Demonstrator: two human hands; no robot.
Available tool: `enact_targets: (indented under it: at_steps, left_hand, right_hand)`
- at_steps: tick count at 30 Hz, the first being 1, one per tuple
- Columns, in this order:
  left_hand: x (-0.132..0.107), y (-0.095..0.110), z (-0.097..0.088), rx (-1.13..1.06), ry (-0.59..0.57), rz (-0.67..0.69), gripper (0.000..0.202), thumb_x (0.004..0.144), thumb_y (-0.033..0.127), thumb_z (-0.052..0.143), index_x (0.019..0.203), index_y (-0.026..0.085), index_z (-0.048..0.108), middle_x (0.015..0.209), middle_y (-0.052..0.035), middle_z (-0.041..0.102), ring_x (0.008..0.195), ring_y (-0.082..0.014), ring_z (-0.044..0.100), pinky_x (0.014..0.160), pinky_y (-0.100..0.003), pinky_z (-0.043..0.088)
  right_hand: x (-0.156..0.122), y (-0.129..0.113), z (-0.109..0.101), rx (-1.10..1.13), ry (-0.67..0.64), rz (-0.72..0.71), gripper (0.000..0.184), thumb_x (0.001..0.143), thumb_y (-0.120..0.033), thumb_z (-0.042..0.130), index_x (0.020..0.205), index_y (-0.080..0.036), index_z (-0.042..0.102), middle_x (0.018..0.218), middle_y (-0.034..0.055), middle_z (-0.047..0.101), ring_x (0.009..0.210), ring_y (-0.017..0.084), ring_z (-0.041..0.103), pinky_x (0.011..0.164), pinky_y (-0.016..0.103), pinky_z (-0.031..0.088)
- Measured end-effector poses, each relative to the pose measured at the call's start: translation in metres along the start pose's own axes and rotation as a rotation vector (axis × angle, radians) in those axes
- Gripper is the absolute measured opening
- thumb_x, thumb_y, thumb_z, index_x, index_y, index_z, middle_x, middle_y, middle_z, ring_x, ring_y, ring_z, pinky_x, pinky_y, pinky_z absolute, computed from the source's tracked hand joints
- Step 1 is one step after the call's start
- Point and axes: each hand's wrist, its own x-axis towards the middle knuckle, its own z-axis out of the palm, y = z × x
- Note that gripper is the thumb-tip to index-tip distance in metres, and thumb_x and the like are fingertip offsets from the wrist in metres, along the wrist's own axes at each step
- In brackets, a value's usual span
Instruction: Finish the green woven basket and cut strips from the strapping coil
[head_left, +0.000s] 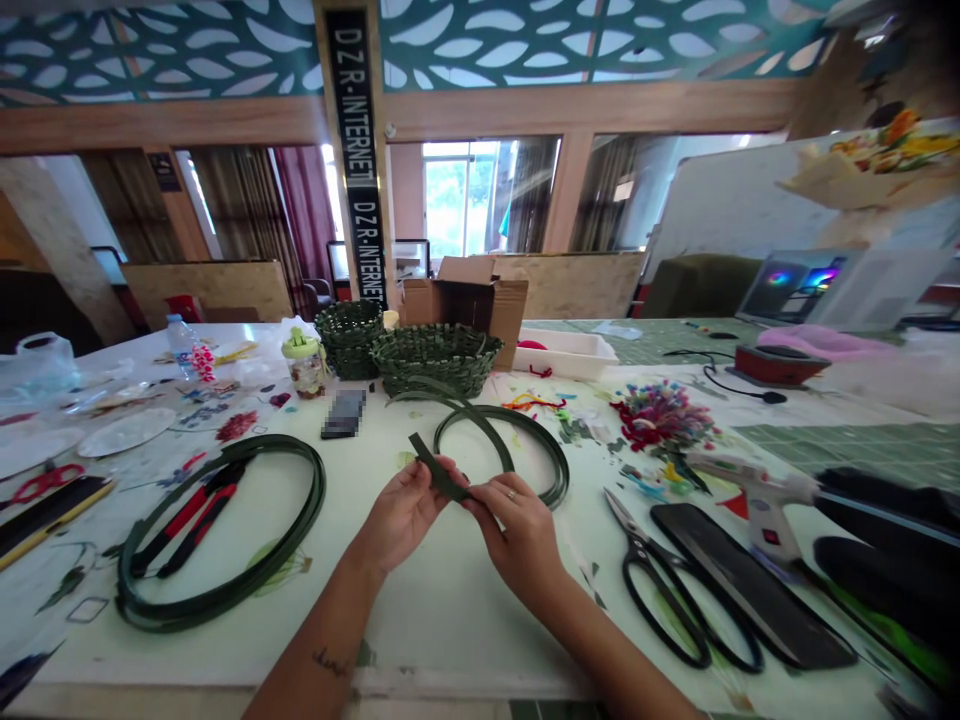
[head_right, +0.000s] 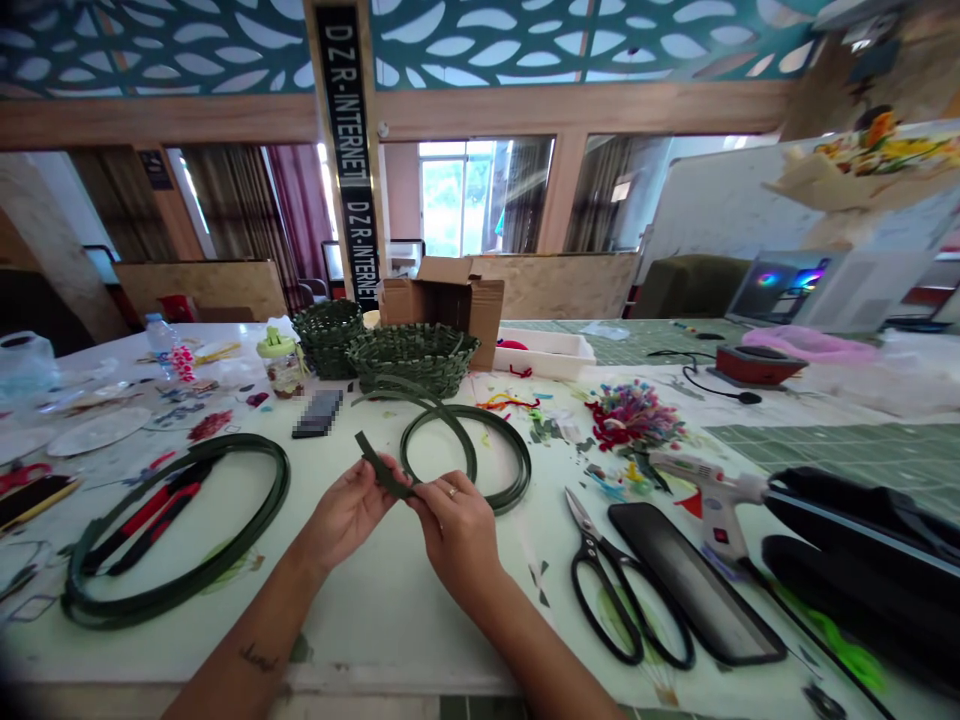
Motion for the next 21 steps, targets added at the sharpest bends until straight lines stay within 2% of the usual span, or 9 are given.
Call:
enact_targets:
  at_steps: [6, 13, 17, 21]
  left_hand:
    - [-0.001, 0.0, 0.0, 0.069, -0.044, -0.005, 0.024, 0.085, 0.025, 0.056, 0.099, 0.009, 0.066, 0.093, -0.0109, 0.068, 0.098, -0.0193, 0.06, 0.095, -0.031, 0.041]
    - [0.001, -0.002, -0.008, -0.089, 0.019, 0.01, 0.028, 0.085, 0.029, 0.056, 0.106, 0.012, 0.064, 0.106, -0.0111, 0.067, 0.106, -0.0199, 0.059, 0.098, -0.033, 0.04]
    - [0.005, -0.001, -0.012, -0.133, 0.107, 0.019, 0.025, 0.085, 0.031, 0.056, 0.097, 0.012, 0.067, 0.101, -0.0104, 0.069, 0.097, -0.0183, 0.063, 0.091, -0.031, 0.046]
    - [0.008, -0.001, -0.013, -0.179, 0.142, 0.009, 0.021, 0.086, 0.029, 0.053, 0.083, 0.013, 0.066, 0.079, -0.0056, 0.068, 0.072, -0.013, 0.063, 0.077, -0.028, 0.05]
  right_hand:
    - [-0.002, 0.004, 0.001, 0.073, -0.077, 0.056, 0.016, 0.09, -0.018, 0.045, 0.089, -0.018, 0.06, 0.075, 0.0058, 0.064, 0.069, 0.017, 0.057, 0.062, 0.028, 0.045]
    - [-0.002, 0.008, 0.001, 0.039, -0.09, 0.028, 0.018, 0.091, -0.017, 0.044, 0.092, -0.017, 0.062, 0.074, 0.0057, 0.064, 0.069, 0.016, 0.058, 0.061, 0.025, 0.044]
    - [-0.003, 0.01, 0.004, -0.073, -0.111, -0.05, 0.019, 0.091, -0.016, 0.044, 0.09, -0.016, 0.062, 0.07, 0.0049, 0.064, 0.066, 0.015, 0.057, 0.06, 0.025, 0.042]
    - [-0.006, 0.013, 0.01, -0.212, -0.098, -0.174, 0.02, 0.091, -0.013, 0.043, 0.083, -0.016, 0.061, 0.064, 0.0033, 0.063, 0.063, 0.015, 0.055, 0.06, 0.026, 0.039]
